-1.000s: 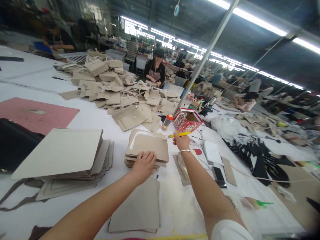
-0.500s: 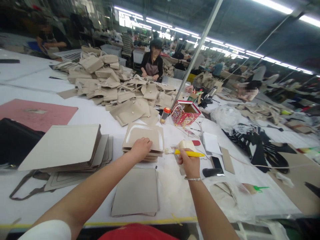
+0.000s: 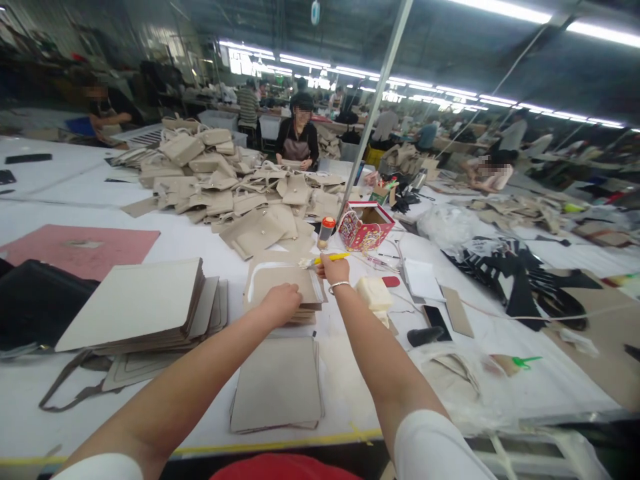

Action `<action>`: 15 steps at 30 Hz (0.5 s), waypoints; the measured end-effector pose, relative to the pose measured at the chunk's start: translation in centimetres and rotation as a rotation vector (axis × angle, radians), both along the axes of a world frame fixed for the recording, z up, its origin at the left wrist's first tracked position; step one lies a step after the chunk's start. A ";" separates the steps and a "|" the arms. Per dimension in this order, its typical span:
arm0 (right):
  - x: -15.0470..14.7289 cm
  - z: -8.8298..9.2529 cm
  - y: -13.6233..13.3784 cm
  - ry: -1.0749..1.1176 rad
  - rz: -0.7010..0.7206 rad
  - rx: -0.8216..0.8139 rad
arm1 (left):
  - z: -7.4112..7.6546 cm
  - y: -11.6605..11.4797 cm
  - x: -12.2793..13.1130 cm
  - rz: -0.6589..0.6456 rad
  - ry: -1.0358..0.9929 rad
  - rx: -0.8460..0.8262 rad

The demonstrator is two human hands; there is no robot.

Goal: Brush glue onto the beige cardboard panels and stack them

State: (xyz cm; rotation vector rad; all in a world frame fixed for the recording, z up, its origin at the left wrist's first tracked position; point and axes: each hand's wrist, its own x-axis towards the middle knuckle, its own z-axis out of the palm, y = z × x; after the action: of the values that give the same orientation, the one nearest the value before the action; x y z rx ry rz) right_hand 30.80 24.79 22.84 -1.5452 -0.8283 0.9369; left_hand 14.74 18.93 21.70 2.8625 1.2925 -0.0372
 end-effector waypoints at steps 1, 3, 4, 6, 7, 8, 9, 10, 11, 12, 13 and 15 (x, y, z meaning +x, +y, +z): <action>0.4 0.0 0.1 -0.006 -0.019 -0.005 | 0.0 0.0 0.1 0.001 0.003 0.001; 1.6 0.5 -0.4 -0.009 -0.055 -0.007 | 0.1 -0.2 0.2 -0.004 0.006 -0.002; 2.3 0.8 -1.0 -0.004 -0.067 0.003 | 0.3 -0.3 0.2 -0.006 -0.002 -0.001; 3.6 1.9 -2.9 0.017 -0.078 0.050 | 0.9 -0.9 -0.2 0.012 -0.064 0.037; 4.2 2.5 -4.2 0.028 -0.073 0.090 | 1.4 -1.2 -0.7 0.041 -0.123 0.079; 4.7 3.1 -5.7 0.032 -0.060 0.143 | 2.0 -1.6 -1.4 0.086 -0.203 0.134; 5.0 3.5 -7.3 0.026 -0.043 0.199 | 2.6 -2.0 -2.2 0.150 -0.301 0.191; 5.2 3.7 -9.0 0.008 -0.023 0.253 | 3.2 -2.5 -3.2 0.228 -0.420 0.242; 5.3 3.7 -10.7 -0.022 -0.007 0.298 | 3.7 -3.1 -4.1 0.316 -0.558 0.277; 5.1 3.4 -12.3 -0.063 0.002 0.323 | 4.1 -3.8 -5.0 0.404 -0.713 0.287; 4.7 2.7 -13.8 -0.110 0.008 0.330 | 4.3 -4.6 -5.8 0.487 -0.881 0.269; 3.5 0.5 -16.2 -0.210 0.022 0.307 | 3.9 -6.6 -6.5 0.616 -1.256 0.140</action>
State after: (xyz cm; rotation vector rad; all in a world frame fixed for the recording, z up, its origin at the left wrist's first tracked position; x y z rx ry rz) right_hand 34.31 8.60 23.33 -1.3804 -1.0863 0.6340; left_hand 8.20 12.36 25.59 1.6519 1.6161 1.5345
